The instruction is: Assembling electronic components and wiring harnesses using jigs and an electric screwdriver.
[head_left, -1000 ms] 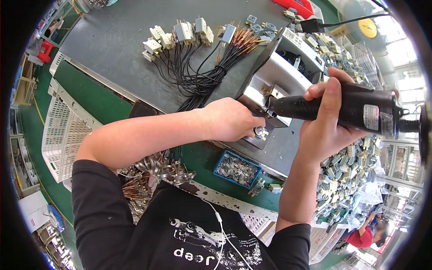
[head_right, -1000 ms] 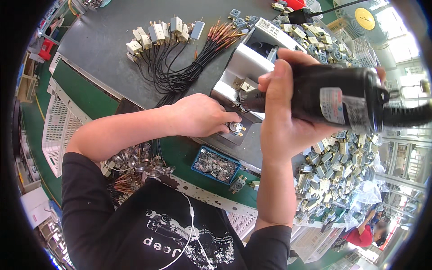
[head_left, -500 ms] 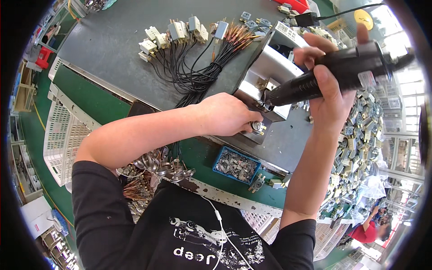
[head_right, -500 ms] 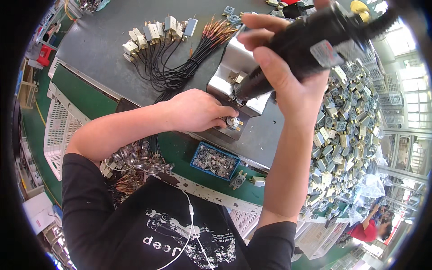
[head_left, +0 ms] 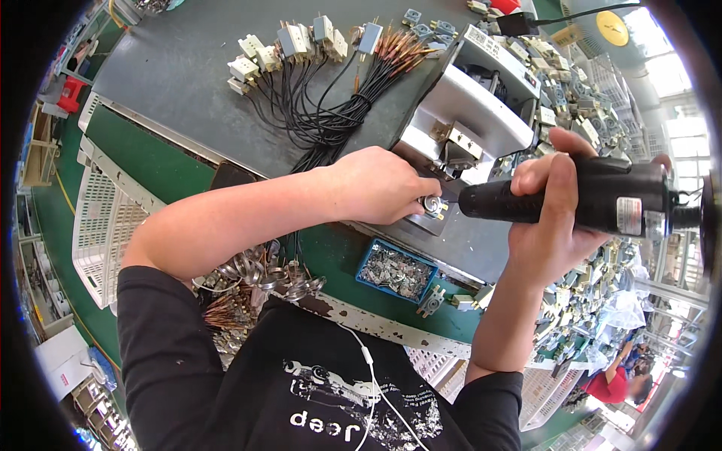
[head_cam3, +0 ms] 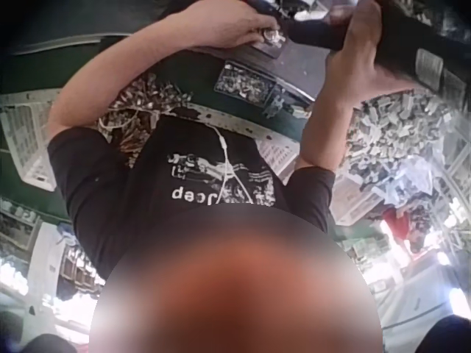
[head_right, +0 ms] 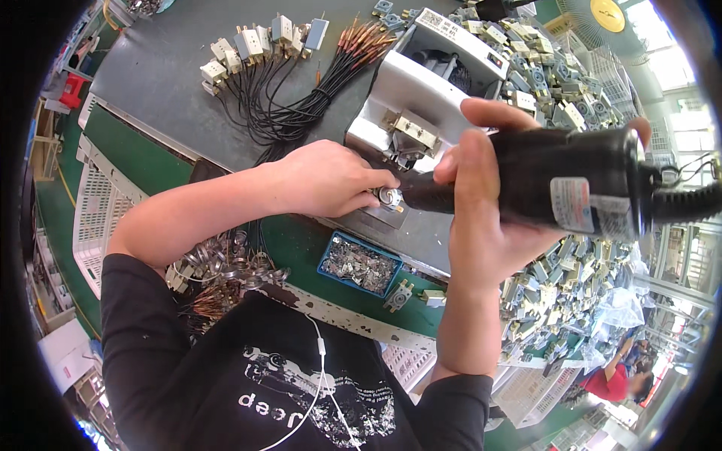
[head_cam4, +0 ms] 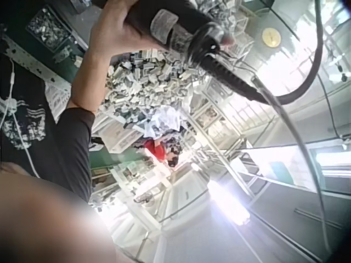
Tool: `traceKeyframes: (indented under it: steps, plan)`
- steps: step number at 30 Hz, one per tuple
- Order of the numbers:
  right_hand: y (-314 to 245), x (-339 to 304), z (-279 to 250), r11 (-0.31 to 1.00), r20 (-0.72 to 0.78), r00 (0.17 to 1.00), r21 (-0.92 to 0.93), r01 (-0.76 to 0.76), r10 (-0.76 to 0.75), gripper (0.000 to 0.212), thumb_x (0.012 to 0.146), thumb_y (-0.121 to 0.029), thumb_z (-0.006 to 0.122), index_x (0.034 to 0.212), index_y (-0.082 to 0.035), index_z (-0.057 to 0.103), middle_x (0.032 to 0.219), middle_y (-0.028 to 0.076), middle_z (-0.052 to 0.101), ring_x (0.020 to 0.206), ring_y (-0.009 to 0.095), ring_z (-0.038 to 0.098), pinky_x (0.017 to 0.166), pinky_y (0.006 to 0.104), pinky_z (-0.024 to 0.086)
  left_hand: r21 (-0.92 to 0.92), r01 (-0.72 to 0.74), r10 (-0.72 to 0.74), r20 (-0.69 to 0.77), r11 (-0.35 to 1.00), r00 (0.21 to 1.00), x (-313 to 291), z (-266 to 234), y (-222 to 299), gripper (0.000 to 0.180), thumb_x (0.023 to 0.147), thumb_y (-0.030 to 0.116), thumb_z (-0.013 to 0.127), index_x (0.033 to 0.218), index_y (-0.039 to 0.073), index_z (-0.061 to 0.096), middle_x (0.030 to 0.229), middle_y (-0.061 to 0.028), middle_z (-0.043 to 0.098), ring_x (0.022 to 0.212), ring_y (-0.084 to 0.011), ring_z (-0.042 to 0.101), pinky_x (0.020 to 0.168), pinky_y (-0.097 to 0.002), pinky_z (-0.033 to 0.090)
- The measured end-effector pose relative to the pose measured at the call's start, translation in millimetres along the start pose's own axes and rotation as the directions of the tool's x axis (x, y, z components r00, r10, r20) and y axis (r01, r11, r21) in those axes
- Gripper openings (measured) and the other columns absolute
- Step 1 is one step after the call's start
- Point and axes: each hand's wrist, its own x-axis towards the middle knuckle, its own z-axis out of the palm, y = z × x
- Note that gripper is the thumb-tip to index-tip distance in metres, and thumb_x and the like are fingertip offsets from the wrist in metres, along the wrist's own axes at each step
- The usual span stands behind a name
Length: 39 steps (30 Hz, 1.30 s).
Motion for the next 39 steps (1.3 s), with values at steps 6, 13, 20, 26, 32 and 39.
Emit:
traceKeyframes:
  steps: [6,13,20,26,32,39]
  plan:
    - [7,-5,-3,0.998,0.006,1.000,0.068,0.016,-0.016,0.106,0.091,0.010,0.065,0.160,-0.021,-0.009,0.101,0.020,0.068,0.063,0.013,0.062,0.058,0.0255,0.055,0.025,0.031,-0.032,0.043,0.999,0.999,1,-9,3,0.032,0.096,0.032,0.060,0.121,0.011,0.061,0.087,-0.0140,0.071,0.089,-0.0349,0.070,0.077,-0.0477,0.056]
    - [11,-8,-5,0.995,-0.008,1.000,0.097,0.004,-0.004,0.104,0.091,0.010,0.065,0.160,-0.021,-0.006,0.101,0.019,0.068,0.063,0.012,0.062,0.057,0.0249,0.054,0.031,0.049,-0.052,0.077,0.998,0.996,3,-12,6,0.031,0.096,0.032,0.060,0.119,0.011,0.060,0.087,-0.0142,0.071,0.088,-0.0348,0.070,0.077,-0.0477,0.055]
    - [13,-10,-3,0.996,-0.009,1.000,0.084,-0.020,0.021,0.102,0.091,0.010,0.066,0.160,-0.019,-0.003,0.100,0.019,0.068,0.063,0.012,0.062,0.058,0.0244,0.054,0.057,0.026,-0.030,0.062,0.998,0.998,1,-9,4,0.036,0.096,0.033,0.061,0.126,0.013,0.059,0.085,-0.0113,0.071,0.085,-0.0337,0.070,0.074,-0.0464,0.055]
    - [16,-11,-3,0.994,0.004,0.999,0.094,-0.054,0.053,0.098,0.090,0.010,0.066,0.159,-0.016,0.001,0.099,0.019,0.068,0.064,0.012,0.063,0.058,0.0243,0.054,0.053,0.023,-0.027,0.071,0.998,0.997,2,-6,2,0.033,0.096,0.031,0.061,0.124,0.014,0.058,0.087,-0.0108,0.071,0.086,-0.0332,0.070,0.074,-0.0461,0.055]
    - [20,-13,-2,0.995,-0.016,1.000,0.095,-0.011,0.013,0.052,0.089,0.010,0.068,0.134,0.003,0.042,0.097,0.016,0.068,0.064,0.012,0.063,0.058,0.0237,0.054,0.053,0.011,-0.014,0.056,0.999,0.998,3,-4,0,0.033,0.095,0.032,0.062,0.123,0.014,0.058,0.089,-0.0102,0.071,0.086,-0.0329,0.070,0.074,-0.0463,0.055]
    - [24,-18,-1,0.996,0.028,0.997,0.062,0.065,-0.066,0.023,0.088,0.009,0.070,0.108,0.006,0.058,0.095,0.013,0.068,0.063,0.011,0.063,0.058,0.0220,0.053,0.068,-0.003,0.001,0.027,0.998,1.000,3,-2,-1,0.034,0.094,0.031,0.064,0.123,0.014,0.059,0.086,-0.0095,0.071,0.086,-0.0326,0.070,0.072,-0.0453,0.055]
